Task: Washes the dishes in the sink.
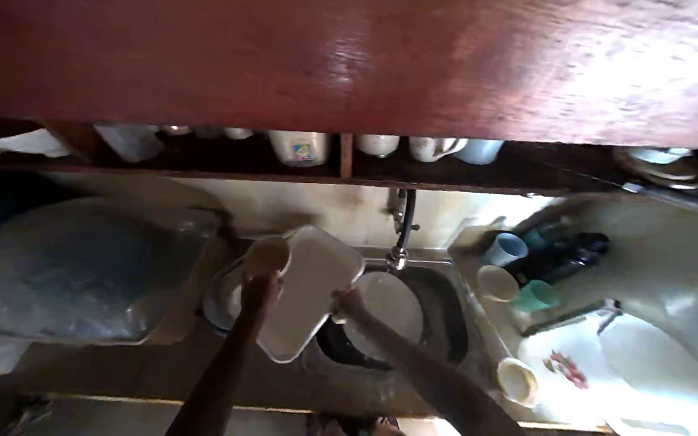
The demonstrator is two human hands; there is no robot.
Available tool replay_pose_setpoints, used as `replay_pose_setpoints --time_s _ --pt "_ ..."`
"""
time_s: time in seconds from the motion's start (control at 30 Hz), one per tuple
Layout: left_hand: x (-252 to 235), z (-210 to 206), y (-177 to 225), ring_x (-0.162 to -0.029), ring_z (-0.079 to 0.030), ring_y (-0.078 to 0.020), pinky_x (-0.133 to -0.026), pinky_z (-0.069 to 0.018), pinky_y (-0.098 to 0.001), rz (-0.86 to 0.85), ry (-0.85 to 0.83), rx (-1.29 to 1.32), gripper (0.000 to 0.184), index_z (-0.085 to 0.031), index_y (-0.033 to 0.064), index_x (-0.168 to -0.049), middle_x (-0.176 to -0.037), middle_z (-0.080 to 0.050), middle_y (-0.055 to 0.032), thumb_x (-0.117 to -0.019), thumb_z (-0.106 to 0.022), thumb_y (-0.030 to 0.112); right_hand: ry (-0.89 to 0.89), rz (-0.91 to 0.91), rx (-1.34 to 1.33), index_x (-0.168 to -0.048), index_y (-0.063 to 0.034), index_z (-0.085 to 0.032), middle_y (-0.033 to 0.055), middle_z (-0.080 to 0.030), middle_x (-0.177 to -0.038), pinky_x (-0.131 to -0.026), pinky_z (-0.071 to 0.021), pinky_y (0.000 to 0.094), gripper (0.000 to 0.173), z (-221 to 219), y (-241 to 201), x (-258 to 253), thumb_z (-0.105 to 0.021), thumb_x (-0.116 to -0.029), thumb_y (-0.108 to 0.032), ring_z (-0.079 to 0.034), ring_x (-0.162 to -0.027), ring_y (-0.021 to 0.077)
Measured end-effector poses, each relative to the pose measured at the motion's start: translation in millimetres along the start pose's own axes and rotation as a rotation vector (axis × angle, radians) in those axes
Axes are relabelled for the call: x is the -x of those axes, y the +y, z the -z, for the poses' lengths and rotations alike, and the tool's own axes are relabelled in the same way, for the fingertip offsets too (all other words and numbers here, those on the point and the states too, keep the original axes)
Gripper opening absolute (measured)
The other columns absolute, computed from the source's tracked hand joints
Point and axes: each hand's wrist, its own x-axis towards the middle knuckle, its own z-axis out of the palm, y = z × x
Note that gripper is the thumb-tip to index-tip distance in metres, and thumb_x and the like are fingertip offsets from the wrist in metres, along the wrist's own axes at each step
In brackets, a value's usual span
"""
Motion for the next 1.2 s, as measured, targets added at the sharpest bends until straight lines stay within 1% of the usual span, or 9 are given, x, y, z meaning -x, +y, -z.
replay_pose_setpoints --time_s 0.1,0.23,0.37,0.5,0.63,0.77,0.83,1.03,1.2 --pt "-20.4 -38.2 -19.7 -0.144 -0.038 -0.0463 -0.119 -0.0155 -0.0702 -0.026 -0.019 0.007 0.049 -0.049 0.0025 -0.149 -0.15 -0.048 -0.027 -0.1049 -0.055 0.024 -0.119 0.04 -0.212 -0.128 0.0057 -0.054 0.0133 -0.064 -0.091 -0.068 -0.0564 0.0345 0.041 -26.9 4.2 -17.0 -0.054 -0.1077 -0.03 -0.063 -0.072 0.0182" --pt "-31.7 -59.3 -35.3 -0.143 -0.04 -0.044 -0.114 -0.0324 -0.0647 0.023 -0.105 0.034 0.055 -0.051 0.0001 -0.146 -0.152 -0.046 -0.0261 -0.101 -0.063 0.03 -0.19 0.064 -0.265 -0.133 -0.0031 -0.056 0.0058 -0.067 -0.104 -0.06 -0.045 0.0206 0.032 6.8 -11.1 -4.3 -0.044 -0.1103 -0.022 -0.054 -0.068 0.0042" --pt "-17.6 -47.6 -23.3 -0.146 -0.035 -0.0458 -0.119 -0.0275 -0.0622 -0.073 0.048 0.115 0.064 -0.043 -0.0024 -0.151 -0.155 -0.041 -0.029 -0.0966 -0.068 0.022 -0.055 0.168 -0.592 -0.115 -0.001 -0.059 0.004 -0.061 -0.085 -0.062 -0.0507 0.0207 0.025 82.7 -9.4 -6.5 -0.037 -0.1109 -0.013 -0.058 -0.067 0.007" --pt "23.3 16.7 68.3 -0.125 -0.059 -0.042 -0.109 -0.0446 -0.0536 -0.385 0.232 0.267 0.035 -0.062 -0.0028 -0.134 -0.132 -0.062 -0.0273 -0.1038 -0.054 0.013 -0.193 0.194 -1.135 -0.119 -0.0033 -0.054 0.0125 -0.065 -0.095 -0.078 -0.0592 0.0385 0.038 127.3 -4.0 -36.7 -0.024 -0.1128 -0.027 -0.067 -0.085 0.0229" --pt "39.7 44.9 160.2 -0.097 -0.071 -0.0316 -0.087 -0.0585 -0.045 -0.814 0.595 0.534 0.027 -0.069 -0.0048 -0.121 -0.112 -0.07 -0.0223 -0.0962 -0.062 0.004 -0.162 0.135 -1.042 -0.113 -0.0058 -0.055 0.0027 -0.062 -0.079 -0.054 -0.0511 0.0157 0.026 137.3 -10.7 -24.6 -0.033 -0.1122 -0.019 -0.06 -0.059 0.005" --pt "46.3 105.8 241.4 -0.101 -0.068 -0.0224 -0.084 -0.0584 -0.0389 -0.789 0.32 0.904 0.047 -0.048 0.0013 -0.146 -0.138 -0.057 -0.0204 -0.1009 -0.056 0.009 -0.056 0.082 -0.763 -0.092 -0.0076 -0.052 -0.0025 -0.046 -0.056 -0.037 -0.0387 0.0147 0.028 140.3 4.2 -18.2 -0.037 -0.1121 -0.021 -0.043 -0.039 0.0027" --pt "46.8 136.3 276.8 -0.101 -0.067 -0.0213 -0.082 -0.0585 -0.0376 -0.683 0.123 1.082 0.046 -0.043 0.0042 -0.149 -0.141 -0.053 -0.0176 -0.1039 -0.052 0.012 -0.022 0.032 -0.727 -0.098 -0.0069 -0.055 -0.0028 -0.045 -0.057 -0.038 -0.0381 0.0165 0.024 141.8 17.0 -28.0 -0.041 -0.1105 -0.022 -0.042 -0.04 0.0036" --pt "38.7 170.5 309.9 -0.092 -0.065 -0.0205 -0.076 -0.0556 -0.0377 -0.495 -0.062 1.157 0.041 -0.057 0.0092 -0.132 -0.117 -0.062 -0.0106 -0.1095 -0.041 0.04 0.018 -0.026 -0.639 -0.119 -0.0048 -0.062 -0.0002 -0.052 -0.068 -0.041 -0.0384 0.0168 0.024 155.3 33.7 -22.3 -0.046 -0.1086 -0.02 -0.045 -0.045 0.0039" --pt "44.8 170.5 289.7 -0.08 -0.067 -0.0158 -0.075 -0.0574 -0.0323 -0.412 -0.046 1.29 0.041 -0.056 0.0054 -0.117 -0.093 -0.063 -0.0061 -0.1101 -0.038 0.042 -0.02 0.004 -0.568 -0.125 -0.0057 -0.061 -0.0022 -0.051 -0.066 -0.042 -0.0395 0.0173 0.03 166.8 37.2 -17.5 -0.041 -0.1103 -0.022 -0.045 -0.045 0.0038"
